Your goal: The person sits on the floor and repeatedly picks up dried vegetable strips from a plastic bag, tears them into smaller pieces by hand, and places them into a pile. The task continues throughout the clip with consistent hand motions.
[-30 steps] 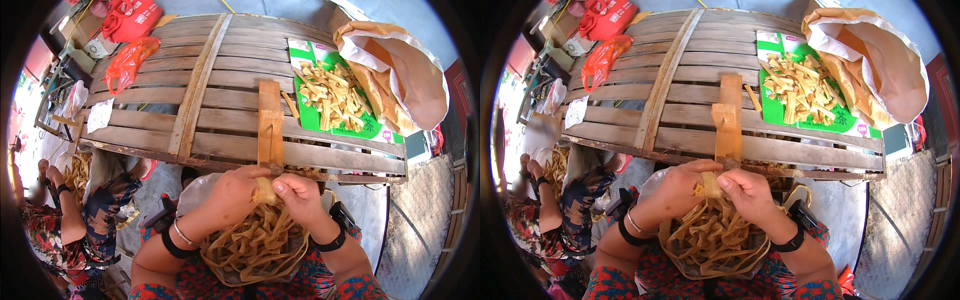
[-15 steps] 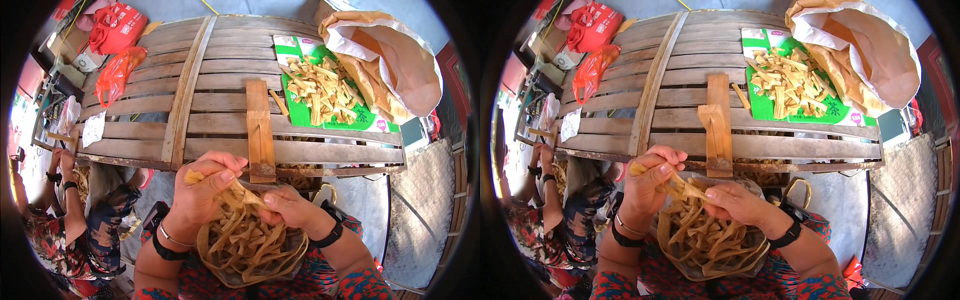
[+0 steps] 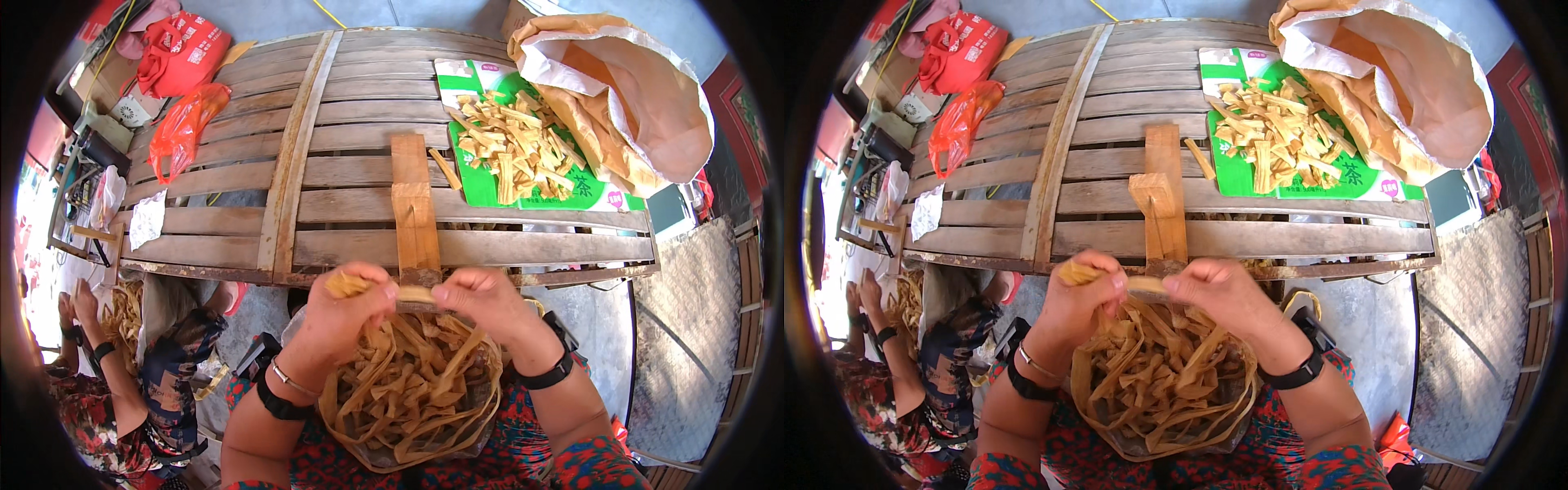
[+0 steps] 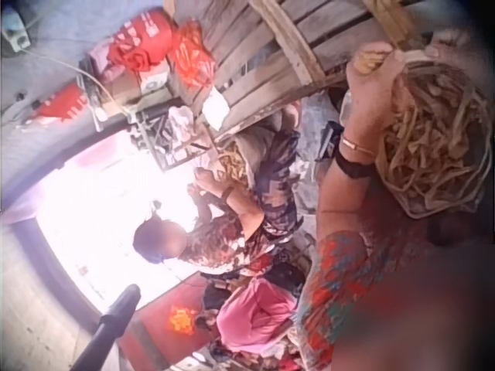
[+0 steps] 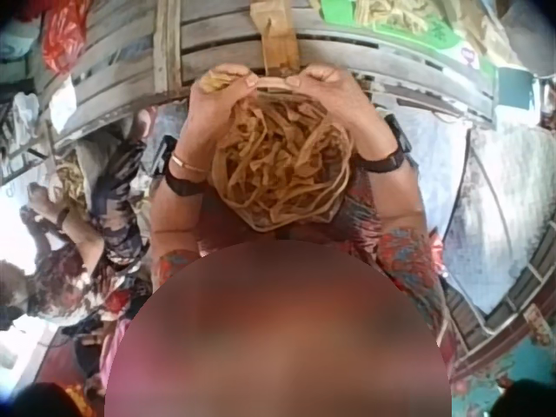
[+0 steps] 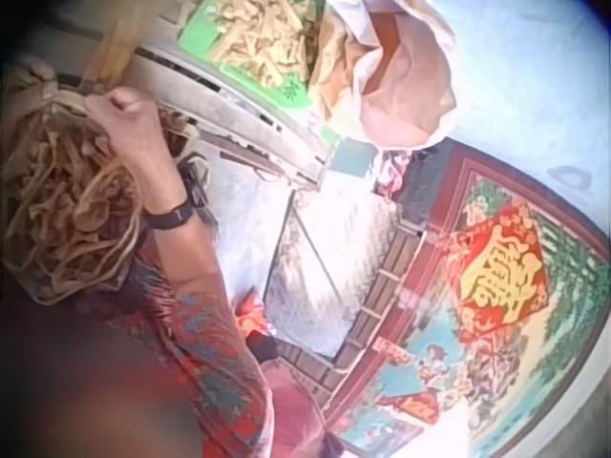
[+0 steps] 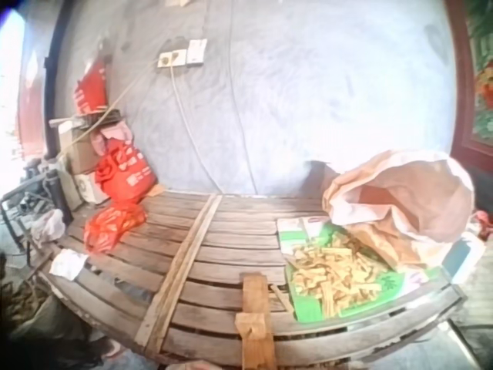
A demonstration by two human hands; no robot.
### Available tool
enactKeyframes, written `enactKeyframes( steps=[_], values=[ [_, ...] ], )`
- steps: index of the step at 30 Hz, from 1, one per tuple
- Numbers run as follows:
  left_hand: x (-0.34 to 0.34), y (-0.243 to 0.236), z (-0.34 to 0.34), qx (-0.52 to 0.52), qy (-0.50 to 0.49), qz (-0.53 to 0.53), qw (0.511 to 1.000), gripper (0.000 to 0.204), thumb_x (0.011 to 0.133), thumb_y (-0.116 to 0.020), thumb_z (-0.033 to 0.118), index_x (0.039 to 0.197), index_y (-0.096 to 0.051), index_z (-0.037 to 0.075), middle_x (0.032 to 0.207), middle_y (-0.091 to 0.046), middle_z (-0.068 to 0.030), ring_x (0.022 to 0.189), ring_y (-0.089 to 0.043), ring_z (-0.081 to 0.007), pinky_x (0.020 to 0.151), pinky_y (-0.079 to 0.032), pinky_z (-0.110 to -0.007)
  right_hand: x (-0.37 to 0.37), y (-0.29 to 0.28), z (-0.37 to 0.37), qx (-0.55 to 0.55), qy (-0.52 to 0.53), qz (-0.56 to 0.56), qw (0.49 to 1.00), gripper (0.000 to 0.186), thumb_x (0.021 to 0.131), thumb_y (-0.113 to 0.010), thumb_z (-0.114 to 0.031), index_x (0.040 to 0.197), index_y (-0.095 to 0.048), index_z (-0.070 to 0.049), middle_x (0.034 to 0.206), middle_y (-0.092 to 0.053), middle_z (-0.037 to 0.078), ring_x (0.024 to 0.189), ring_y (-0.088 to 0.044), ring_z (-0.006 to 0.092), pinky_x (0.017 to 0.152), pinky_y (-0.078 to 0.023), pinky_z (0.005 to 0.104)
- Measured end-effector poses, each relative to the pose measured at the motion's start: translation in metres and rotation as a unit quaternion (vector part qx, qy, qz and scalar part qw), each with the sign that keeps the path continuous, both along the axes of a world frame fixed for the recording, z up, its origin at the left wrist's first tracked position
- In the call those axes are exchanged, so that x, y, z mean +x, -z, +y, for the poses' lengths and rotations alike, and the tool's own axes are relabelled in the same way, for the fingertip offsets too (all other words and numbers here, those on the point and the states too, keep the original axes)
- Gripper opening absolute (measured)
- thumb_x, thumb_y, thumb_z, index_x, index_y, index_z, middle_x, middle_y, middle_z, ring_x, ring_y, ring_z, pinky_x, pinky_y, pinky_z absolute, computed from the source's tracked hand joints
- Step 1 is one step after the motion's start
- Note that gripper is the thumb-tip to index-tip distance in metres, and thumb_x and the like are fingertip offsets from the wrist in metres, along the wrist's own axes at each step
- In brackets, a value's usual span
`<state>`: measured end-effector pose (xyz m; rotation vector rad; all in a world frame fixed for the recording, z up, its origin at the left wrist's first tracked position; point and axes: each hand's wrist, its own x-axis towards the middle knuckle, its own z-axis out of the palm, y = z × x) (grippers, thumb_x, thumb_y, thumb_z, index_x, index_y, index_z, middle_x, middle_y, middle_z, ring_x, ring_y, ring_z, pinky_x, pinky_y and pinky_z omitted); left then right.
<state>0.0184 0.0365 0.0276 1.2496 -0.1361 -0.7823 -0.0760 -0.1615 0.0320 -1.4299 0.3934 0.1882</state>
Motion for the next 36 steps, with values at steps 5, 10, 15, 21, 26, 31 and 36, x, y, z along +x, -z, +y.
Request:
enactKeyframes(
  steps=[5,10,15,21,26,31,36],
  values=[
    [0.014,0.034,-0.026,-0.006,-0.04,-0.042,0.998,0.015,0.087,-0.066,0.011,0.098,-0.063,0.0,0.074,-0.063,-0.0041,0.058,-0.055,-0.0106,0.052,-0.044,-0.024,0.025,0.023,-0.019,-0.341,0.061,-0.082,0.935,0.021,0.084,-0.073,-0.022,0.078,-0.063,-0.005,0.065,-0.062,0.001,0.058,-0.054,0.0096,0.052,-0.043,0.0256],
    [0.027,0.056,-0.038,0.205,-0.044,-0.075,0.975,0.012,0.087,-0.067,0.013,0.089,-0.064,0.001,0.075,-0.062,-0.0022,0.061,-0.057,-0.0097,0.054,-0.045,-0.024,0.039,0.04,-0.019,-0.578,0.059,-0.098,0.808,0.024,0.078,-0.076,-0.027,0.079,-0.062,-0.008,0.061,-0.062,0.011,0.06,-0.063,0.0314,0.053,-0.048,0.0383],
    [0.013,0.035,-0.019,0.017,-0.079,-0.172,0.982,0.022,0.092,-0.058,0.009,0.111,-0.064,0.0,0.111,-0.065,-0.0075,0.097,-0.058,-0.0106,0.085,-0.045,-0.025,0.017,0.027,-0.013,-0.479,0.064,-0.208,0.85,0.02,0.078,-0.076,-0.02,0.079,-0.06,-0.007,0.066,-0.061,0.007,0.056,-0.061,0.0249,0.05,-0.048,0.0346],
    [-0.029,0.001,-0.018,0.13,0.163,0.071,0.975,0.014,0.091,-0.06,0.013,0.096,-0.066,0.001,0.082,-0.066,-0.0024,0.07,-0.063,-0.011,0.059,-0.049,-0.025,0.004,0.002,0.013,-0.329,-0.123,-0.406,0.844,0.019,0.078,-0.076,-0.02,0.073,-0.06,-0.01,0.063,-0.058,0.006,0.053,-0.058,0.0254,0.048,-0.046,0.034],
    [-0.034,-0.041,-0.012,-0.185,0.44,-0.039,0.878,0.024,0.088,-0.066,0.021,0.103,-0.069,0.003,0.083,-0.069,-0.0051,0.071,-0.063,-0.0125,0.062,-0.049,-0.025,0.001,-0.013,0.007,-0.224,-0.07,-0.325,0.916,0.029,0.089,-0.067,-0.023,0.068,-0.058,-0.006,0.057,-0.054,0.006,0.05,-0.053,0.0172,0.048,-0.041,0.0306],
    [-0.015,-0.036,-0.003,0.068,0.178,-0.47,0.862,0.04,0.076,-0.076,0.018,0.113,-0.067,0.006,0.077,-0.061,-0.0059,0.066,-0.059,-0.0171,0.06,-0.047,-0.028,-0.002,-0.013,0.009,0.06,-0.106,-0.009,0.993,0.031,0.096,-0.054,-0.023,0.071,-0.058,-0.005,0.057,-0.049,-0.002,0.052,-0.045,0.0063,0.046,-0.034,0.025],
    [-0.011,-0.018,-0.002,0.075,0.135,-0.655,0.739,0.036,0.071,-0.075,0.017,0.105,-0.068,0.009,0.095,-0.061,-0.0081,0.073,-0.058,-0.0283,0.06,-0.049,-0.036,-0.004,-0.004,0.027,0.306,-0.18,0.058,0.933,0.012,0.088,-0.056,-0.012,0.078,-0.062,-0.009,0.067,-0.049,-0.005,0.054,-0.039,0.0033,0.047,-0.025,0.0204]
  ],
)
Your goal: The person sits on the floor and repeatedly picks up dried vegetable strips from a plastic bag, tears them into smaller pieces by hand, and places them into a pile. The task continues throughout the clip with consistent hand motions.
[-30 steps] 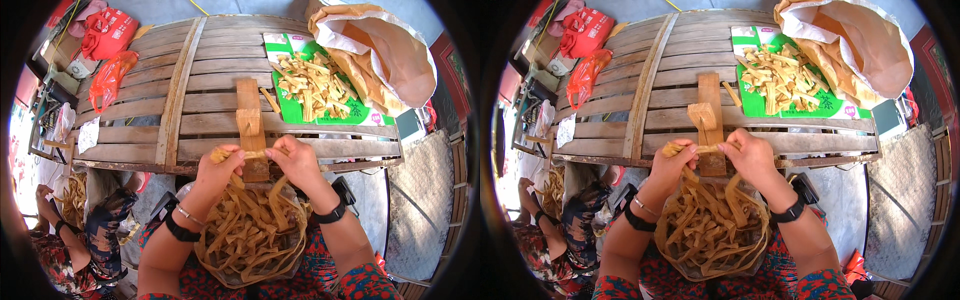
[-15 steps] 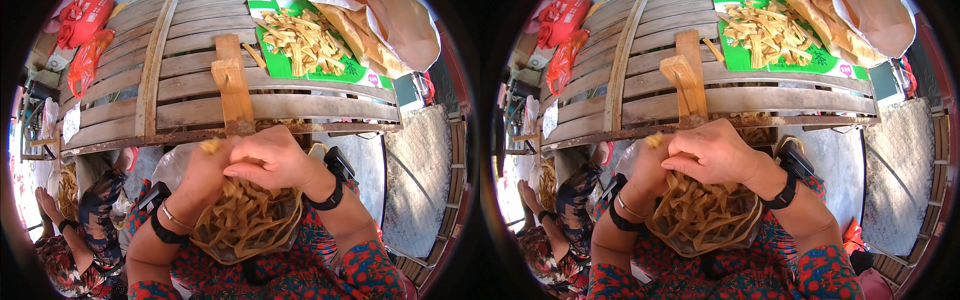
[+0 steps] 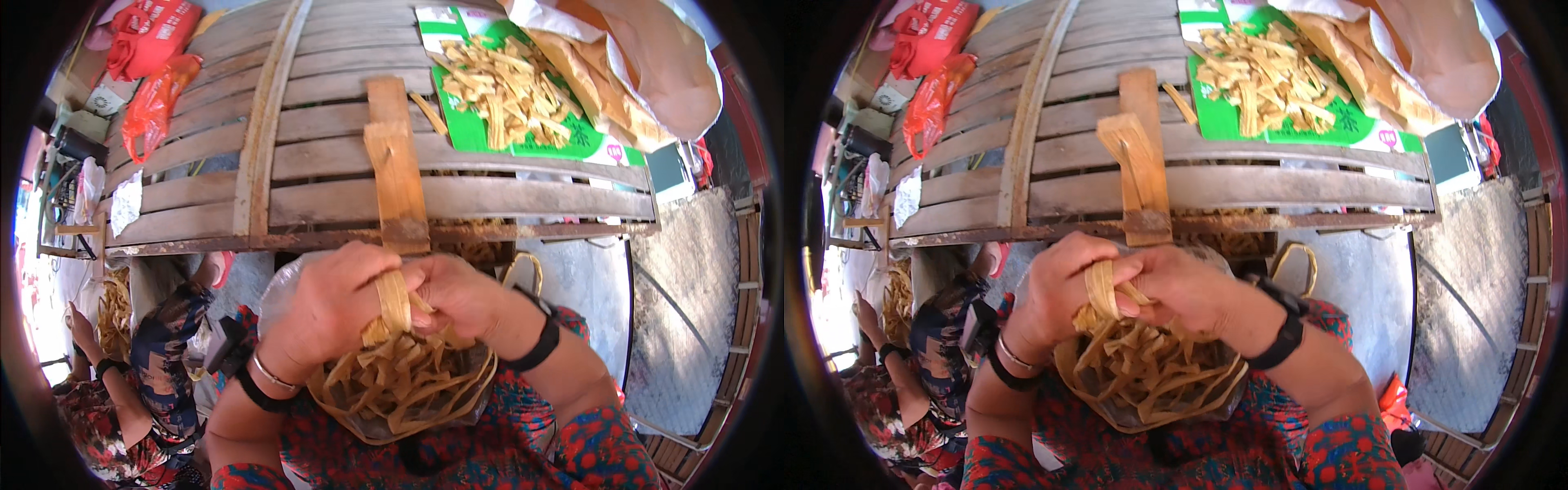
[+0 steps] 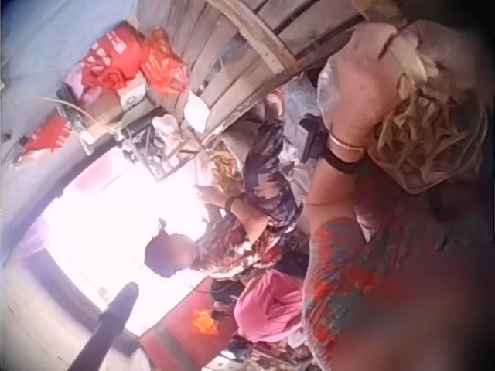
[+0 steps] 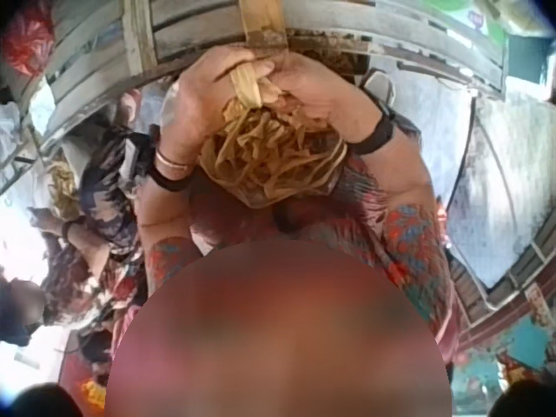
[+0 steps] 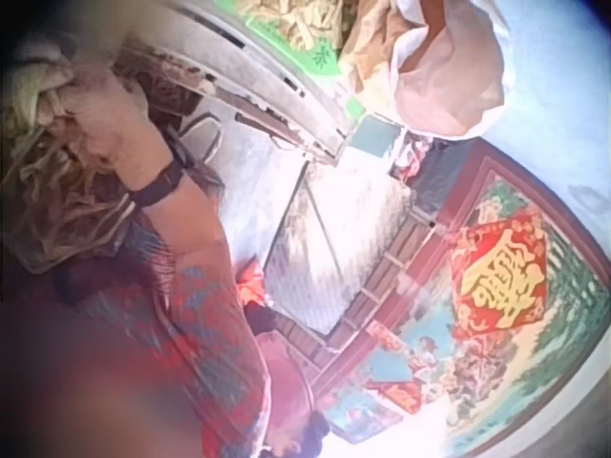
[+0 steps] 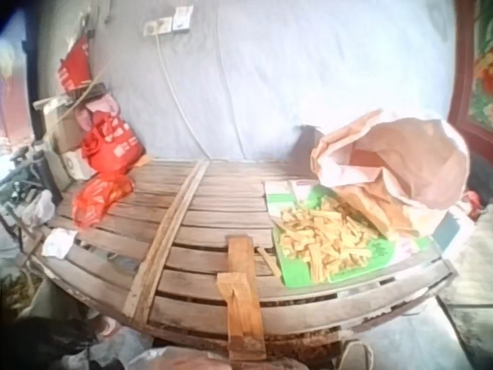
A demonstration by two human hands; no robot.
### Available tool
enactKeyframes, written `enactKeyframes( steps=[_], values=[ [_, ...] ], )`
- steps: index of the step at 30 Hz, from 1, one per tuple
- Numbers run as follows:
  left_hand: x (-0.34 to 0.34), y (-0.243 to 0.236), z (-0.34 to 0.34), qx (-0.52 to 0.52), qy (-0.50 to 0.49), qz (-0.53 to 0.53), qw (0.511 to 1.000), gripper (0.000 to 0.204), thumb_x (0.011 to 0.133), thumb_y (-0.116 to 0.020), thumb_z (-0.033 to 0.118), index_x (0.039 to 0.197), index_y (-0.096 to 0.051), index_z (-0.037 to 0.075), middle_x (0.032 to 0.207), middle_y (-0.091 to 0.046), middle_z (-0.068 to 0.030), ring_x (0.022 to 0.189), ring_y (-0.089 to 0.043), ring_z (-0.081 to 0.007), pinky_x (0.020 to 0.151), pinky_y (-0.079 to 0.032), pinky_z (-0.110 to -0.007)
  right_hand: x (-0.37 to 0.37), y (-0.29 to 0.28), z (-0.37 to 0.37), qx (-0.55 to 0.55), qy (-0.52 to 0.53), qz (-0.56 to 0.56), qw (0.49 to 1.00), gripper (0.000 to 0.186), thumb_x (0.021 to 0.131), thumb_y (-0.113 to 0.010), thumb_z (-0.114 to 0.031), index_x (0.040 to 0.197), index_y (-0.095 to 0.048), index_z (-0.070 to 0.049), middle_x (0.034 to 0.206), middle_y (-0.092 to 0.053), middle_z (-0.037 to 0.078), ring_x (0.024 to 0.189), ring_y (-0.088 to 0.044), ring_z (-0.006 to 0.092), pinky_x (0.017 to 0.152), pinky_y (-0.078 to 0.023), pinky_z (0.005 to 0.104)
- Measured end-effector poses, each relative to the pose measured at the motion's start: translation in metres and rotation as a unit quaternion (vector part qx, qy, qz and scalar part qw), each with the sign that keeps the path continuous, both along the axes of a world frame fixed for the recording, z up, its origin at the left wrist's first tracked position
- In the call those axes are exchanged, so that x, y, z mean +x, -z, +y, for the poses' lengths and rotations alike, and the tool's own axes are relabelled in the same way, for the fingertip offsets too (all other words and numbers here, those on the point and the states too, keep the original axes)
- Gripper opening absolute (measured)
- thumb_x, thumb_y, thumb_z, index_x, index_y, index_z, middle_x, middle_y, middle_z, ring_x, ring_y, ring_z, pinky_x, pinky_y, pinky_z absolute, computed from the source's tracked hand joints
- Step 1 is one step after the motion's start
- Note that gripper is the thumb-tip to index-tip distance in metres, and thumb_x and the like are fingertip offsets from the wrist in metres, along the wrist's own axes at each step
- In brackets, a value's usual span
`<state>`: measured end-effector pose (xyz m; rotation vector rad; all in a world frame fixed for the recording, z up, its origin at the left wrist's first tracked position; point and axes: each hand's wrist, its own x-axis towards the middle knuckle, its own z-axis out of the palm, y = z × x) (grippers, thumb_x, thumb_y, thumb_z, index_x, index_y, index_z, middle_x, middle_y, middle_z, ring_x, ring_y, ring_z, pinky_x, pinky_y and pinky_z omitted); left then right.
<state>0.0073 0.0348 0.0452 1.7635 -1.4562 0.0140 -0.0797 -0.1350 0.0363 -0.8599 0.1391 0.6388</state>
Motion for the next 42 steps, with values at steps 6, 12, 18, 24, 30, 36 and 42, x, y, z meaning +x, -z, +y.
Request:
enactKeyframes(
  steps=[6,12,18,24,30,36,42],
  values=[
    [-0.004,0.002,-0.002,0.006,-0.178,-0.018,0.984,0.029,0.074,-0.074,0.02,0.101,-0.07,0.01,0.118,-0.062,-0.009,0.106,-0.058,-0.0325,0.081,-0.049,-0.041,-0.002,0.003,0.006,-0.148,0.267,-0.183,0.934,0.011,0.093,-0.06,-0.009,0.098,-0.062,0.0,0.09,-0.068,0.007,0.077,-0.064,0.0121,0.066,-0.051,0.025],
    [-0.005,0.011,0.001,0.159,-0.096,0.026,0.982,0.017,0.078,-0.067,0.006,0.094,-0.068,0.002,0.121,-0.061,-0.01,0.12,-0.052,-0.0314,0.099,-0.042,-0.041,-0.003,0.004,0.001,-0.636,0.073,-0.438,0.632,0.019,0.092,-0.06,-0.02,0.087,-0.06,-0.002,0.076,-0.065,0.012,0.065,-0.065,0.0269,0.056,-0.05,0.0361],
    [0.0,0.001,0.004,-0.084,-0.031,0.382,0.92,0.009,0.083,-0.064,0.005,0.082,-0.065,-0.004,0.115,-0.062,-0.0148,0.11,-0.059,-0.0272,0.089,-0.05,-0.037,-0.005,-0.003,0.001,-0.381,0.053,-0.193,0.903,0.039,0.098,-0.048,-0.038,0.084,-0.058,-0.003,0.061,-0.052,0.002,0.052,-0.05,0.0167,0.05,-0.041,0.0284],
    [0.013,-0.012,0.016,-0.143,-0.081,0.498,0.851,0.018,0.089,-0.065,0.012,0.095,-0.067,-0.005,0.101,-0.066,-0.0116,0.094,-0.063,-0.0187,0.082,-0.05,-0.031,-0.004,-0.011,-0.013,-0.139,0.033,-0.059,0.988,0.044,0.098,-0.049,-0.043,0.076,-0.059,-0.006,0.062,-0.043,-0.005,0.054,-0.033,0.0045,0.049,-0.027,0.0206],
    [0.012,0.002,0.01,-0.017,0.009,0.682,0.731,0.032,0.083,-0.069,0.006,0.111,-0.06,-0.002,0.08,-0.066,-0.0086,0.065,-0.062,-0.0152,0.06,-0.051,-0.028,0.001,-0.009,-0.004,-0.232,0.065,0.0,0.971,0.044,0.095,-0.056,-0.043,0.074,-0.062,-0.005,0.059,-0.047,-0.003,0.051,-0.035,0.005,0.046,-0.026,0.0219],
    [0.008,0.013,0.001,-0.074,-0.124,0.678,0.721,0.01,0.085,-0.065,0.004,0.092,-0.058,0.002,0.071,-0.061,-0.0074,0.056,-0.057,-0.0133,0.051,-0.046,-0.026,0.005,-0.003,-0.021,-0.347,0.156,-0.052,0.923,0.023,0.09,-0.068,-0.024,0.079,-0.067,-0.004,0.066,-0.055,-0.006,0.059,-0.044,0.0011,0.05,-0.035,0.0207],
    [0.026,0.039,-0.031,-0.081,-0.214,0.647,0.727,0.017,0.088,-0.067,0.013,0.097,-0.062,-0.001,0.076,-0.062,-0.004,0.063,-0.058,-0.011,0.058,-0.046,-0.023,0.031,0.034,-0.036,-0.534,0.252,-0.178,0.787,0.015,0.086,-0.071,-0.013,0.081,-0.062,-0.003,0.07,-0.059,-0.006,0.062,-0.047,0.0026,0.054,-0.039,0.0202]
  ],
)
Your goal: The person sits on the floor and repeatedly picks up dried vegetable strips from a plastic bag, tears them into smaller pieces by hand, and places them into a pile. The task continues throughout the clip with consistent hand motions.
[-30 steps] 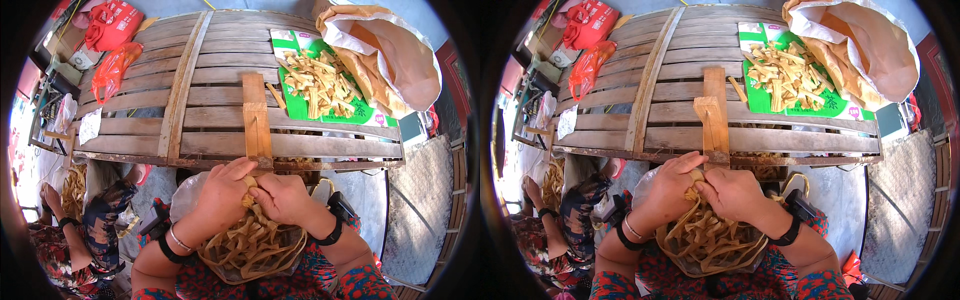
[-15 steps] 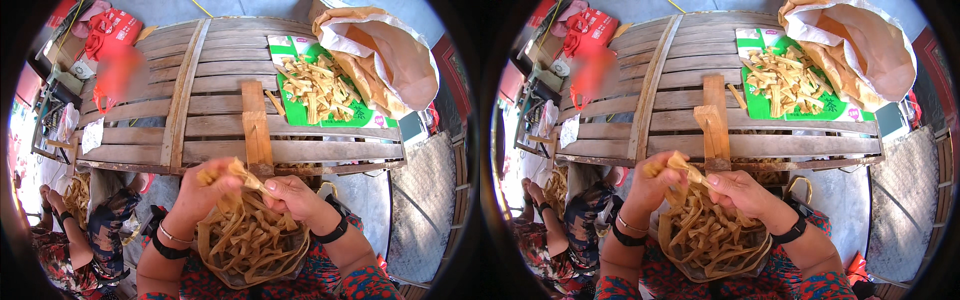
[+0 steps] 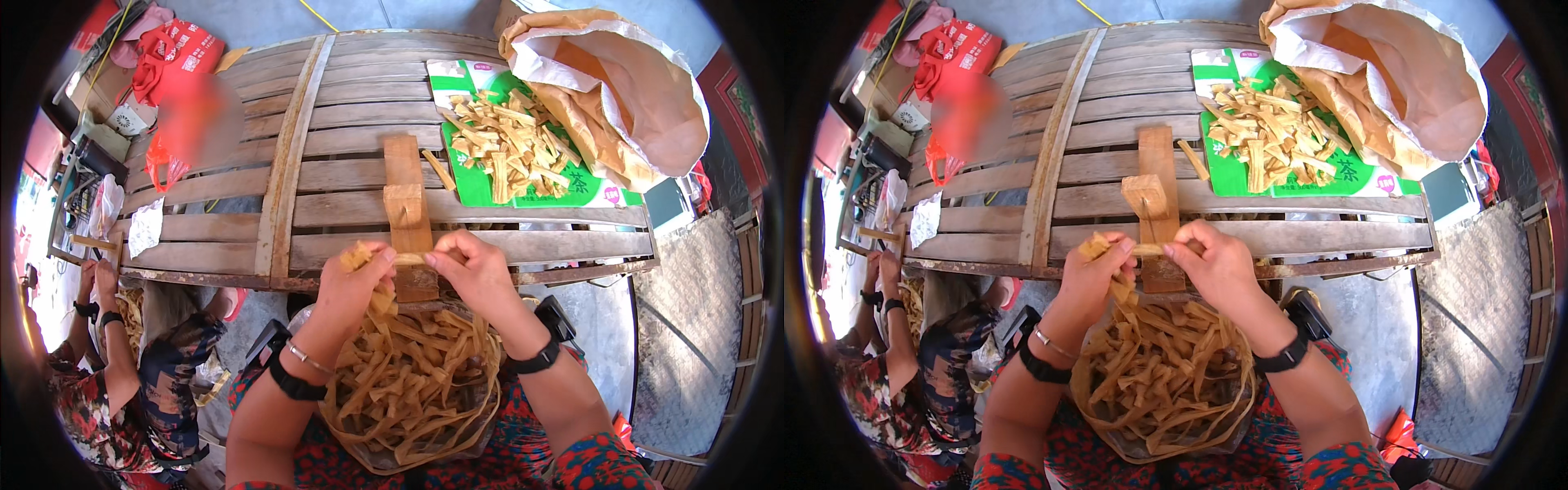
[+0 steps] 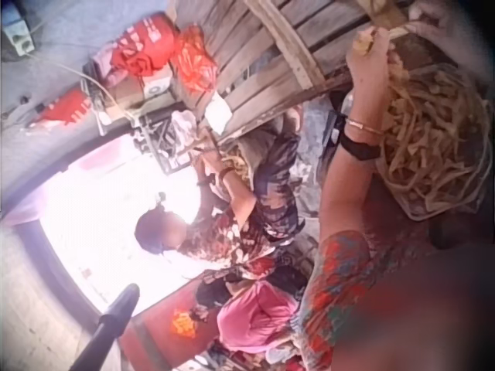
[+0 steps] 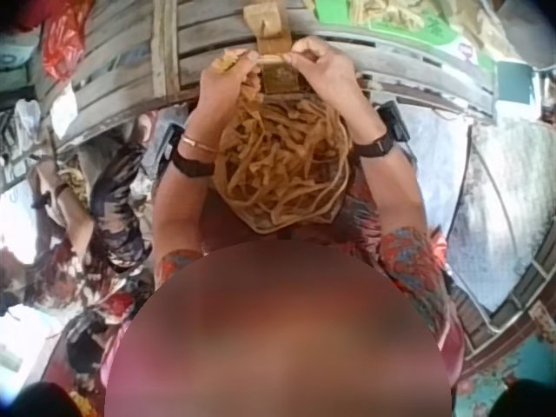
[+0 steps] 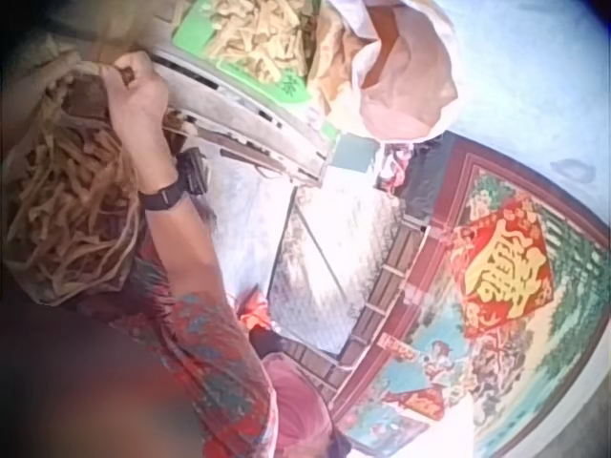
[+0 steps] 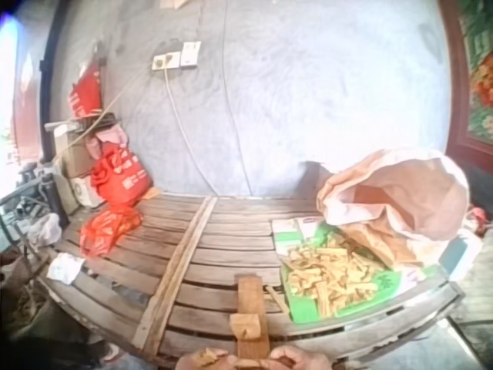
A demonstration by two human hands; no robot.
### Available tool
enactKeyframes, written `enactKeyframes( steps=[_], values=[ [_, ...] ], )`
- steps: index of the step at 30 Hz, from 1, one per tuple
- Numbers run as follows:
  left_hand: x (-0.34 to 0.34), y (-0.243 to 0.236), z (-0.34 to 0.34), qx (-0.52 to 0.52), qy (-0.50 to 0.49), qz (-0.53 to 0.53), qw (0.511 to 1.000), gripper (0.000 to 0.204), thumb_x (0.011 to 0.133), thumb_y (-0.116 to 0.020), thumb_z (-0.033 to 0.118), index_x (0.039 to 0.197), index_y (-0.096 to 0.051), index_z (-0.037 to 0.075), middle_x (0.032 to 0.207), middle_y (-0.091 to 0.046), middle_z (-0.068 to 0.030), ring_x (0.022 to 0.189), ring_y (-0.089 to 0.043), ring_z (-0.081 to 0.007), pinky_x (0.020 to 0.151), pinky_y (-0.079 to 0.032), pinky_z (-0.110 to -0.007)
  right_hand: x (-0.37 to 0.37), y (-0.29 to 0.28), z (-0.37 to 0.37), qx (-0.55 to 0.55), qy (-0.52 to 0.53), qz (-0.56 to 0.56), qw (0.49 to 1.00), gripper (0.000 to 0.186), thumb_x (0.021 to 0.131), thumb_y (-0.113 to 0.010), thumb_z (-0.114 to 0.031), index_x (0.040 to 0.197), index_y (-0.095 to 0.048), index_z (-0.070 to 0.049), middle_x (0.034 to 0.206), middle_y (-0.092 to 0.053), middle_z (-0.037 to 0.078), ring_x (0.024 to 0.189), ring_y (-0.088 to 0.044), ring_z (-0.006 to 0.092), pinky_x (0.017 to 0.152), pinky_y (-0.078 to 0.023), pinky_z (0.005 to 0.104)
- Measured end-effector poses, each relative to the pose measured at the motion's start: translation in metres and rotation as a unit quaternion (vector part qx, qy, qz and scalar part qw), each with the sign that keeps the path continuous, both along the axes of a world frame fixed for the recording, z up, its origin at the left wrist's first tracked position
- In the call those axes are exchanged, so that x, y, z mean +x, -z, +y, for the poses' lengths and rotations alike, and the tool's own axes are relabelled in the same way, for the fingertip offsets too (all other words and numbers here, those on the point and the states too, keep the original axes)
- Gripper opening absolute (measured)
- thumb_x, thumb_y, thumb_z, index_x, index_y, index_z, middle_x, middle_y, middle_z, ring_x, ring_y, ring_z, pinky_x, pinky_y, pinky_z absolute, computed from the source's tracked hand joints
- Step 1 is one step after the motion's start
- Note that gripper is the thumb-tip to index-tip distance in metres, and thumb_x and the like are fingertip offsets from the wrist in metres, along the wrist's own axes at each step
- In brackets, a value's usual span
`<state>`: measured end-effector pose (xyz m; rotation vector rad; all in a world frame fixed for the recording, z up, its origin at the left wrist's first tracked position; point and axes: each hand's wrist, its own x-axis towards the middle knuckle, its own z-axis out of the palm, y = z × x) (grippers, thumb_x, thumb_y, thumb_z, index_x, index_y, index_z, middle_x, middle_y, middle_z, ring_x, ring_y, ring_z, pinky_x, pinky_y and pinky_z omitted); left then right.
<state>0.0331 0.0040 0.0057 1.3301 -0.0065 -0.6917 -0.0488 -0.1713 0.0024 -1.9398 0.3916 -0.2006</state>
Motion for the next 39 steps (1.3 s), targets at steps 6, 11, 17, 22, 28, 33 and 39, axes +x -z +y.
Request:
enactKeyframes(
  steps=[6,11,17,22,28,33,39],
  values=[
    [0.008,0.019,-0.005,0.143,0.011,-0.076,0.987,0.027,0.087,-0.069,0.026,0.084,-0.067,-0.001,0.069,-0.062,-0.0015,0.062,-0.056,-0.0092,0.055,-0.046,-0.026,0.006,0.021,-0.004,-0.045,0.053,-0.033,0.997,0.014,0.081,-0.073,-0.012,0.084,-0.062,-0.005,0.071,-0.061,0.004,0.062,-0.054,0.01,0.058,-0.047,0.0282],
    [-0.018,0.009,0.003,0.038,-0.018,-0.339,0.94,0.03,0.086,-0.064,0.031,0.074,-0.064,0.003,0.063,-0.06,-0.0078,0.059,-0.054,-0.014,0.056,-0.047,-0.034,-0.023,-0.003,0.009,-0.236,-0.055,-0.165,0.956,0.012,0.079,-0.07,0.004,0.079,-0.06,-0.003,0.074,-0.058,0.01,0.065,-0.055,0.0218,0.059,-0.045,0.0318],
    [-0.064,0.006,-0.001,0.024,0.218,-0.237,0.947,0.012,0.075,-0.063,0.014,0.074,-0.066,0.003,0.07,-0.065,-0.0148,0.064,-0.063,-0.0233,0.055,-0.046,-0.039,-0.058,-0.028,0.023,-0.229,-0.217,-0.187,0.93,0.022,0.079,-0.067,-0.016,0.073,-0.052,-0.002,0.07,-0.05,0.013,0.071,-0.051,0.0293,0.065,-0.038,0.0379],
    [-0.081,-0.025,0.015,-0.192,0.429,-0.08,0.879,0.011,0.073,-0.065,0.015,0.071,-0.07,0.006,0.069,-0.068,-0.0146,0.054,-0.058,-0.02,0.05,-0.045,-0.035,-0.067,-0.027,-0.015,0.075,-0.17,-0.07,0.98,0.024,0.088,-0.055,-0.021,0.076,-0.041,-0.005,0.077,-0.039,0.004,0.071,-0.04,0.0143,0.066,-0.036,0.0309],
    [-0.039,-0.036,0.028,0.024,0.096,-0.647,0.756,0.02,0.064,-0.071,0.023,0.069,-0.059,0.007,0.065,-0.057,-0.0071,0.059,-0.059,-0.0251,0.052,-0.048,-0.039,-0.072,-0.016,-0.006,0.186,-0.044,0.101,0.976,0.047,0.086,-0.058,-0.031,0.123,-0.051,-0.004,0.103,-0.063,0.01,0.086,-0.065,0.0195,0.072,-0.055,0.03],
    [-0.031,-0.032,0.038,0.051,0.066,-0.696,0.713,0.019,0.063,-0.069,0.02,0.077,-0.063,0.009,0.084,-0.058,-0.0058,0.067,-0.06,-0.0235,0.057,-0.051,-0.034,-0.048,-0.008,0.043,0.514,-0.126,0.135,0.838,0.041,0.072,-0.078,-0.017,0.106,-0.062,-0.003,0.094,-0.065,0.003,0.083,-0.064,0.013,0.068,-0.051,0.0276],
    [-0.028,-0.032,0.032,0.146,0.051,-0.543,0.826,0.024,0.076,-0.072,0.019,0.098,-0.068,0.009,0.107,-0.066,-0.0096,0.084,-0.067,-0.0286,0.07,-0.055,-0.035,-0.027,-0.03,0.044,0.322,-0.057,-0.051,0.944,0.014,0.093,-0.062,-0.014,0.096,-0.067,-0.002,0.082,-0.067,0.002,0.071,-0.062,0.012,0.064,-0.05,0.0244]
  ],
)
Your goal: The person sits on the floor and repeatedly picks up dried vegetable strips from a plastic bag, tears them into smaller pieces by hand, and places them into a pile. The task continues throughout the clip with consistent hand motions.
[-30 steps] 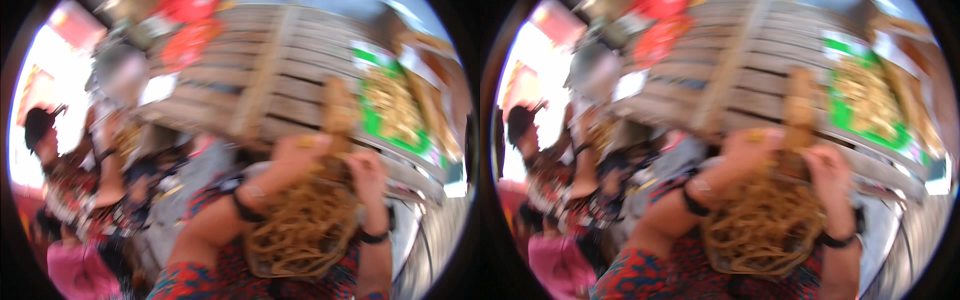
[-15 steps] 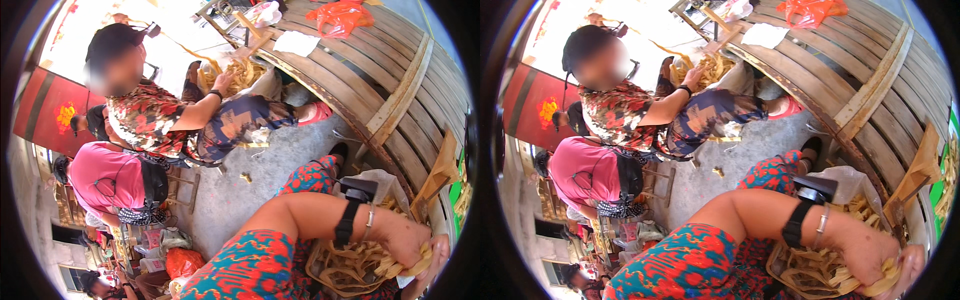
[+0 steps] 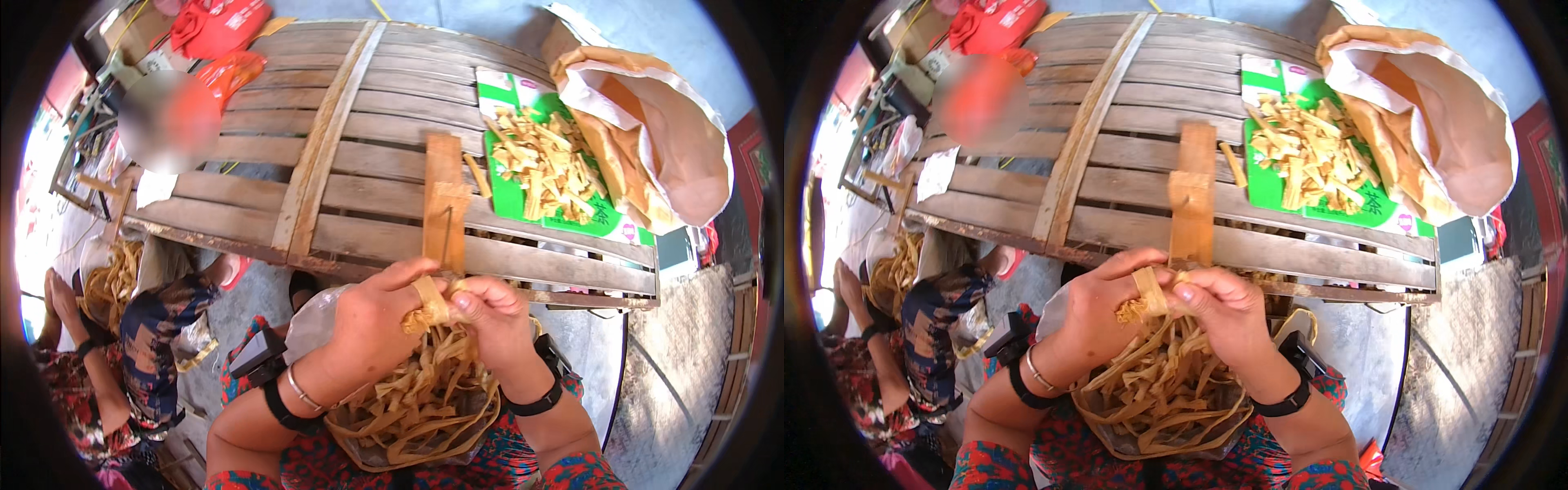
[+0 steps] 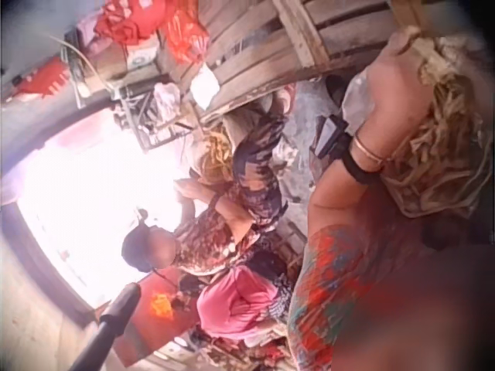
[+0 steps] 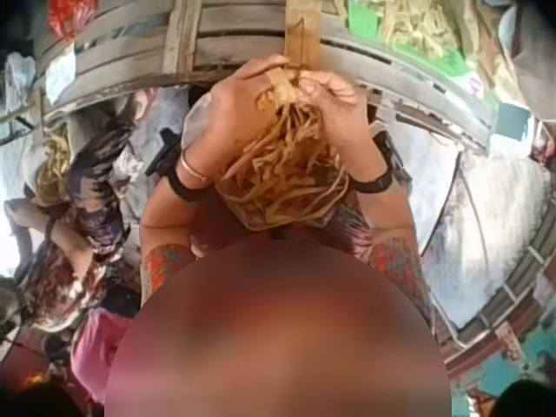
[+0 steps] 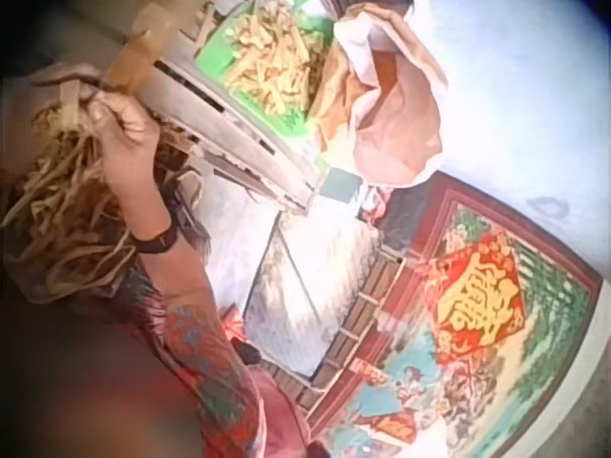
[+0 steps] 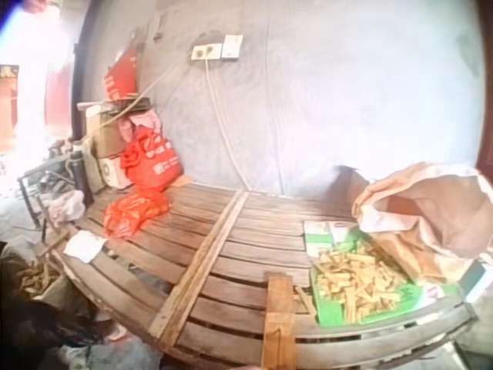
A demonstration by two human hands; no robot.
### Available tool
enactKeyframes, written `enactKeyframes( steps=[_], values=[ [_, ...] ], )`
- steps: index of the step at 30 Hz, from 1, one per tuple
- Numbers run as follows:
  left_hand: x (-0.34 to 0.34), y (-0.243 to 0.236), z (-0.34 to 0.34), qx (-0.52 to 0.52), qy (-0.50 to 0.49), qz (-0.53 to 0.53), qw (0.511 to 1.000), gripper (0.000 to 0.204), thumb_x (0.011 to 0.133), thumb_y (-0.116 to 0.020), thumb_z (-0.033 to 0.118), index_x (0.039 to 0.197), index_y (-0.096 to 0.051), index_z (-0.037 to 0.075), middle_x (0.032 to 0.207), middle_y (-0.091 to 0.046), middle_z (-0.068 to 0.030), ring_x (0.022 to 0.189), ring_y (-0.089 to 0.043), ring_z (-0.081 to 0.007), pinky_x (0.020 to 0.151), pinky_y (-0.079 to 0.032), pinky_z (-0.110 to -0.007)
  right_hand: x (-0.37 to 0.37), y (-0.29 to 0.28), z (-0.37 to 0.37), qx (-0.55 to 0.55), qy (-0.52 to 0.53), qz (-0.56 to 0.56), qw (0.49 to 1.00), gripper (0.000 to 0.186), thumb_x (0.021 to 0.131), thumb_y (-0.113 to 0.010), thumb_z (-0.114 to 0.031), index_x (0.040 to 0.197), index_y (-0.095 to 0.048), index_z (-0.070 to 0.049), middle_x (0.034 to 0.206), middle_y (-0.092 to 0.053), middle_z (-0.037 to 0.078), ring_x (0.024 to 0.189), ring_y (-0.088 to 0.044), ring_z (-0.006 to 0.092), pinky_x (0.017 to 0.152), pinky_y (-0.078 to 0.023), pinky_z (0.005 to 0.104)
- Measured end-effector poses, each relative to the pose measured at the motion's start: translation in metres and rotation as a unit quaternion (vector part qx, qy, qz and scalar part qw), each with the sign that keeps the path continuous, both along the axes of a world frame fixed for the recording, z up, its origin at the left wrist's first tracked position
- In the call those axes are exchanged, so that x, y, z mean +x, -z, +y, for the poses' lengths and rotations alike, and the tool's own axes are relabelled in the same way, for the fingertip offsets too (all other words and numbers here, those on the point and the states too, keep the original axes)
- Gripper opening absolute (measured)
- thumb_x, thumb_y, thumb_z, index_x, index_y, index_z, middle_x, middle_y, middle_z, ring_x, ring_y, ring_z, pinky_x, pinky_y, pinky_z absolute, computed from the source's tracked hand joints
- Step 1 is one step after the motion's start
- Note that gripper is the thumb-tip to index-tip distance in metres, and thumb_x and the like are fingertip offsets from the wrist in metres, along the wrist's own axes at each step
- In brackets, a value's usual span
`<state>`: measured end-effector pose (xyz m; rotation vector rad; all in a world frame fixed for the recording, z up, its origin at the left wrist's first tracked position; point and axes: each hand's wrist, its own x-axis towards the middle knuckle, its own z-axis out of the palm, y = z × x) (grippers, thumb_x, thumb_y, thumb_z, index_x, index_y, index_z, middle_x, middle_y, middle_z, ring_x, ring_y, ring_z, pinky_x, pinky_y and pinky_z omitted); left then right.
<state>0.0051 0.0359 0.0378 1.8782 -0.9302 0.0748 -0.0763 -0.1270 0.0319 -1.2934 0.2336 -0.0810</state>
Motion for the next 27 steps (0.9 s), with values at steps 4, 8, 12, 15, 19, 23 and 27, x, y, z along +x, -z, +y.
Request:
enactKeyframes(
  steps=[4,8,12,15,19,23,27],
  values=[
    [-0.004,-0.001,-0.004,0.156,0.047,0.034,0.986,0.02,0.078,-0.069,0.018,0.096,-0.068,0.009,0.112,-0.065,-0.0071,0.086,-0.068,-0.0286,0.072,-0.055,-0.036,-0.004,0.0,-0.007,-0.398,-0.053,-0.125,0.907,0.018,0.091,-0.061,-0.02,0.088,-0.062,-0.002,0.076,-0.064,0.009,0.067,-0.064,0.0224,0.059,-0.051,0.033],
    [-0.004,-0.002,-0.009,0.138,0.101,-0.005,0.985,0.013,0.082,-0.064,0.012,0.093,-0.066,0.004,0.111,-0.065,-0.0081,0.089,-0.067,-0.0255,0.075,-0.054,-0.033,-0.007,0.006,-0.011,-0.474,-0.086,-0.096,0.871,0.02,0.09,-0.059,-0.025,0.093,-0.06,-0.005,0.073,-0.061,0.009,0.061,-0.063,0.0245,0.051,-0.048,0.036],
    [0.008,-0.017,0.001,-0.061,0.176,0.152,0.971,0.012,0.083,-0.06,0.005,0.086,-0.064,-0.006,0.106,-0.065,-0.0137,0.08,-0.063,-0.0198,0.07,-0.05,-0.029,-0.01,-0.005,-0.015,-0.035,-0.179,0.155,0.971,0.043,0.097,-0.05,-0.045,0.111,-0.063,-0.007,0.068,-0.055,-0.003,0.058,-0.048,0.0034,0.046,-0.037,0.0197],
    [0.012,-0.028,0.015,-0.192,0.087,0.373,0.903,0.017,0.087,-0.057,0.009,0.085,-0.065,-0.006,0.103,-0.065,-0.0118,0.07,-0.059,-0.014,0.063,-0.046,-0.026,-0.01,-0.015,-0.02,0.078,-0.223,0.168,0.957,0.048,0.096,-0.047,-0.052,0.089,-0.063,-0.008,0.059,-0.043,-0.005,0.053,-0.035,0.0038,0.047,-0.027,0.0198],
    [0.015,-0.022,0.016,-0.085,0.042,0.34,0.936,0.026,0.089,-0.063,0.018,0.102,-0.065,-0.004,0.096,-0.065,-0.0091,0.066,-0.056,-0.0099,0.06,-0.045,-0.024,-0.006,-0.015,-0.018,0.066,-0.147,0.16,0.974,0.044,0.098,-0.051,-0.043,0.08,-0.062,-0.003,0.056,-0.038,-0.006,0.049,-0.027,0.0041,0.048,-0.02,0.0218],
    [0.014,-0.001,0.006,-0.103,0.131,0.525,0.835,0.044,0.085,-0.07,0.017,0.124,-0.056,0.003,0.093,-0.066,-0.0076,0.069,-0.057,-0.0086,0.059,-0.046,-0.021,-0.003,-0.01,-0.013,-0.038,-0.154,0.135,0.978,0.035,0.098,-0.054,-0.034,0.083,-0.062,-0.003,0.059,-0.038,-0.007,0.052,-0.03,0.0035,0.05,-0.026,0.0206],
    [0.015,0.011,0.003,-0.257,0.176,0.671,0.673,0.061,0.081,-0.074,0.022,0.133,-0.048,0.004,0.087,-0.065,-0.009,0.065,-0.055,-0.0091,0.054,-0.043,-0.02,-0.001,-0.008,-0.013,0.015,-0.125,0.169,0.978,0.033,0.097,-0.056,-0.033,0.085,-0.063,-0.003,0.06,-0.042,-0.007,0.054,-0.033,0.0032,0.051,-0.029,0.0203]
  ],
)
